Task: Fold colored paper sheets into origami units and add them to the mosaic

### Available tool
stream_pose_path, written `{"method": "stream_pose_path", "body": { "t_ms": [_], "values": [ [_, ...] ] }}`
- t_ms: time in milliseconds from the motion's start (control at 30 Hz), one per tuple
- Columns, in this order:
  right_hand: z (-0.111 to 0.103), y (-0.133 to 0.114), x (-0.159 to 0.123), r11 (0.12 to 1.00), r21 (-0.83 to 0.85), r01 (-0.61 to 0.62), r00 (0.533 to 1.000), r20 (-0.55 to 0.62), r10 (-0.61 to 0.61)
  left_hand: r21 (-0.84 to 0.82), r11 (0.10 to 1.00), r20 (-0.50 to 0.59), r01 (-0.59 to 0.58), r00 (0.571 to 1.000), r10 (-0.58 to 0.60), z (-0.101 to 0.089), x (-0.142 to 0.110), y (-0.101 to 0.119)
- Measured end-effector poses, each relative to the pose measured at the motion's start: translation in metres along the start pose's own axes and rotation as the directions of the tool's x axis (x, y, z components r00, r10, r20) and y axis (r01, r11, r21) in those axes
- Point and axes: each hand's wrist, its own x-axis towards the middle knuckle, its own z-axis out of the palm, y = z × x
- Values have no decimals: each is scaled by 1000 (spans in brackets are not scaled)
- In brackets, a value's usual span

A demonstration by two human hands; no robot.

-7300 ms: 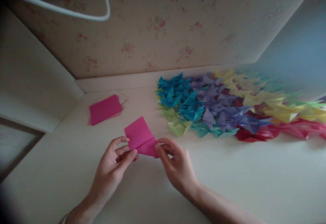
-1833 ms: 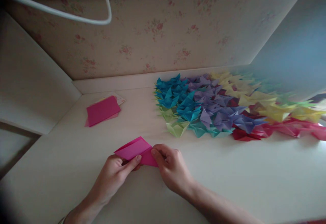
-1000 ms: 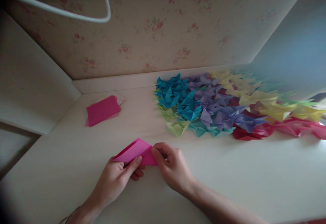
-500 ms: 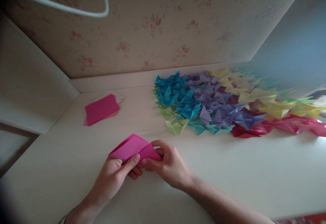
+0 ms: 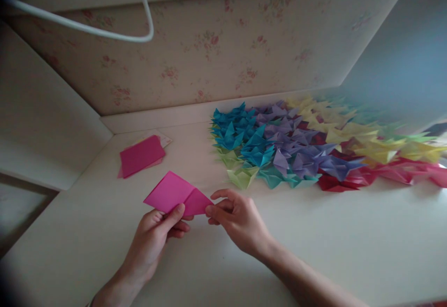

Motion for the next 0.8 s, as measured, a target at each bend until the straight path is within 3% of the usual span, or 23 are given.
{"method": "stream_pose_path", "body": {
  "t_ms": [167,300,433,600,700,800],
  "values": [
    [0,-2,-1,999,-24,-25,1000,14,25,-57,998,-5,34,999,-35,0,0,3],
    [-1,-1,-1,1000,-27,-10,1000,-21,9,-38,997,78,69,995,-66,-3,-2,6],
    [-1,3,3,1000,16,25,999,-31,-24,-191,977,92,92,993,-75,-7,-3,11],
    [-3,5,6,988,6,154,980,-125,-153,-403,915,79,6,997,28,-11,-3,13],
    [-6,4,4,977,2,211,959,-194,-207,-414,910,82,-20,995,59,-12,-3,11],
    [-9,5,-3,937,-73,340,927,-143,-348,-392,918,64,-49,995,81,-10,-2,8]
  ]
}}
